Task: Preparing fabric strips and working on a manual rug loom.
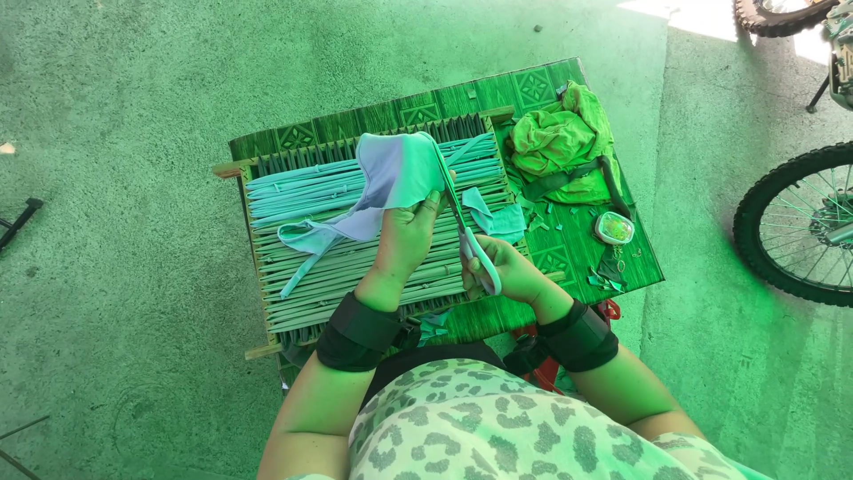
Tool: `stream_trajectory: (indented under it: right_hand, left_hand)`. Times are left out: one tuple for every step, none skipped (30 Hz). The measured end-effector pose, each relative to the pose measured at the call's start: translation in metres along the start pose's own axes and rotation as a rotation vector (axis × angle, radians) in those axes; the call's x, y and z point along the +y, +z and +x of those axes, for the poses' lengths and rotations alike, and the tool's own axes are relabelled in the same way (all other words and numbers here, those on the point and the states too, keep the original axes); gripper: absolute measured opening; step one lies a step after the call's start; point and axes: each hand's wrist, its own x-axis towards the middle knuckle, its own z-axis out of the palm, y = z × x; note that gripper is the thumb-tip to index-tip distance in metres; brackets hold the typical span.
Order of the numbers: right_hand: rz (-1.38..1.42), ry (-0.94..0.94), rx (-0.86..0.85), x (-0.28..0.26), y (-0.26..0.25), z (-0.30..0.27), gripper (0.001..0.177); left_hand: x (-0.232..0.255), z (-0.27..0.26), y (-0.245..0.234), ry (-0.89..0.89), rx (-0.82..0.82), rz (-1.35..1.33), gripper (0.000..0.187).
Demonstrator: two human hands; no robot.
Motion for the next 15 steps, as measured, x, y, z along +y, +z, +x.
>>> stream_trajectory:
  right_hand:
    - [0.001,-0.002,0.003,-0.001,0.001,-0.001,0.036]
    - [-0.005,-0.047,-0.036,-0.003,0.001,-0.002,0.039]
    - [-0.011,-0.091,-0.075,-0.005,0.002,-0.002,0.044]
    - [-0.012,-0.090,-0.077,-0.006,0.003,-0.003,0.044]
    - [0.033,-0.093,-0.085,-0.007,0.004,-0.003,0.048]
    - [0.079,-0.098,-0.090,-0.008,0.004,-0.003,0.052]
    - [0.080,-0.100,-0.088,-0.008,0.005,-0.002,0.052]
    - [0.072,-0.096,-0.079,-0.009,0.005,-0.001,0.051]
    - [0.065,-0.093,-0.070,-0.010,0.005,0.000,0.051]
    - [0.064,-0.091,-0.073,-0.009,0.005,0.000,0.051]
    - [0.057,-0.105,-0.072,-0.009,0.005,0.001,0.050]
    - [0.047,-0.121,-0.073,-0.010,0.004,0.003,0.050]
    - [0.044,-0.122,-0.077,-0.011,0.004,0.004,0.050]
    - [0.051,-0.112,-0.071,-0.010,0.005,0.004,0.047]
    - [0.059,-0.102,-0.065,-0.010,0.005,0.003,0.044]
  left_hand:
    - [-0.004,0.000,-0.002,0.000,-0.004,0.000,0.030]
    - [-0.009,-0.001,-0.004,0.000,-0.007,-0.001,0.030]
    - [-0.013,-0.002,-0.007,-0.001,-0.011,-0.002,0.030]
    - [-0.015,-0.004,-0.008,0.000,-0.009,-0.002,0.030]
    - [-0.017,-0.006,-0.009,-0.002,-0.013,0.004,0.030]
    - [-0.020,-0.007,-0.010,-0.006,-0.020,0.011,0.030]
    - [-0.018,-0.007,-0.009,-0.006,-0.023,0.011,0.030]
    - [-0.016,-0.007,-0.008,-0.005,-0.030,0.015,0.031]
    - [-0.014,-0.007,-0.007,-0.003,-0.037,0.020,0.031]
    - [-0.013,-0.008,-0.006,-0.002,-0.034,0.020,0.031]
    - [-0.012,-0.009,-0.006,-0.003,-0.042,0.017,0.032]
    - [-0.011,-0.008,-0.006,0.000,-0.050,0.015,0.032]
    - [-0.012,-0.007,-0.008,0.005,-0.047,0.016,0.032]
    - [-0.013,-0.008,-0.009,0.010,-0.049,0.040,0.032]
    - [-0.015,-0.009,-0.010,0.015,-0.051,0.065,0.032]
